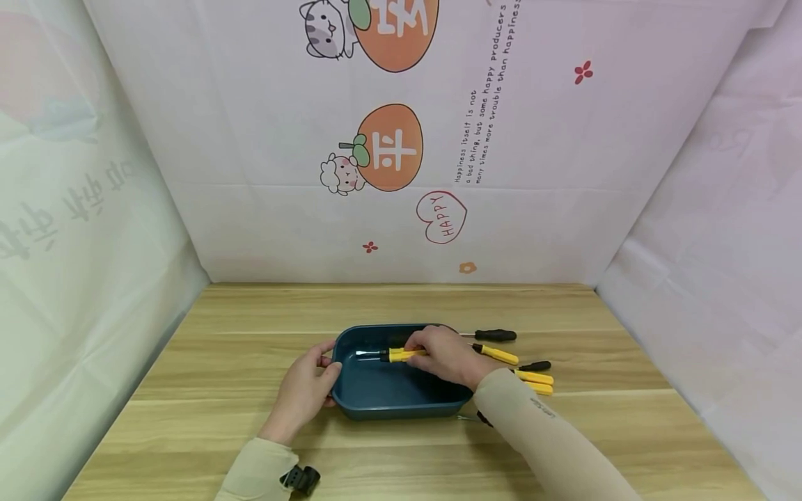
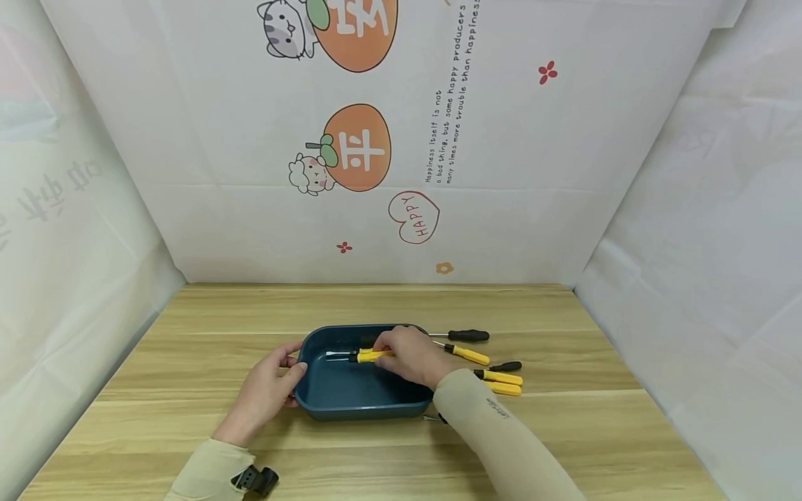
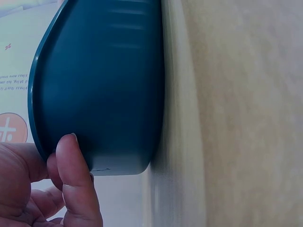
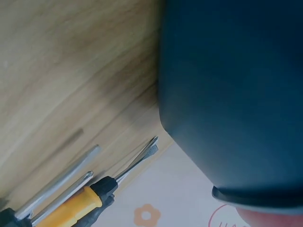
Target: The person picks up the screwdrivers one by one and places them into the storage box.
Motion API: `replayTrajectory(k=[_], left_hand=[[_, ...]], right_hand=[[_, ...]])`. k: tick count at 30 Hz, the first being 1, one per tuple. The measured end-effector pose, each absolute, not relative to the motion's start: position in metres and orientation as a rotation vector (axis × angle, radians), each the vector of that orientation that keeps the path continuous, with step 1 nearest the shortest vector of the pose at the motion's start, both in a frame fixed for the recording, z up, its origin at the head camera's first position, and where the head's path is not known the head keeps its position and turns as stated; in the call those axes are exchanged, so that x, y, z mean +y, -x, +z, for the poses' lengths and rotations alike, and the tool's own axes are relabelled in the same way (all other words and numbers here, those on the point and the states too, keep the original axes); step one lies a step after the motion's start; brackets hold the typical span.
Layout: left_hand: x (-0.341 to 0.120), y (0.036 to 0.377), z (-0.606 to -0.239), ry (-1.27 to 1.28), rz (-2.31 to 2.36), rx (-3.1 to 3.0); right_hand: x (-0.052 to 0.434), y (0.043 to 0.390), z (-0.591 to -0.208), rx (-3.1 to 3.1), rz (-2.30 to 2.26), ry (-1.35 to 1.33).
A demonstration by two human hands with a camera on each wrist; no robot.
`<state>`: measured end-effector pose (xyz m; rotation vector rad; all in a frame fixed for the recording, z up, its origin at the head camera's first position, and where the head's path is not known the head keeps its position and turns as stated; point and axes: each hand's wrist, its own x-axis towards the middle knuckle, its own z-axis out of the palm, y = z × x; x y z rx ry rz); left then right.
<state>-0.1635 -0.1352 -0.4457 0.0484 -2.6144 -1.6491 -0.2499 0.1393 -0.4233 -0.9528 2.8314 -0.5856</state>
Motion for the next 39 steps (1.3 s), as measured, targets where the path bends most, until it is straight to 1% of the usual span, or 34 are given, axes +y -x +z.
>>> replayTrajectory(k=[39], left_hand=[[-0.1352,0.1635,-0.4463,-0.072,-1.649,-2.615]], right_hand=[[0.1311,0.2480,-0.4312,2.894,-0.333,0.838]])
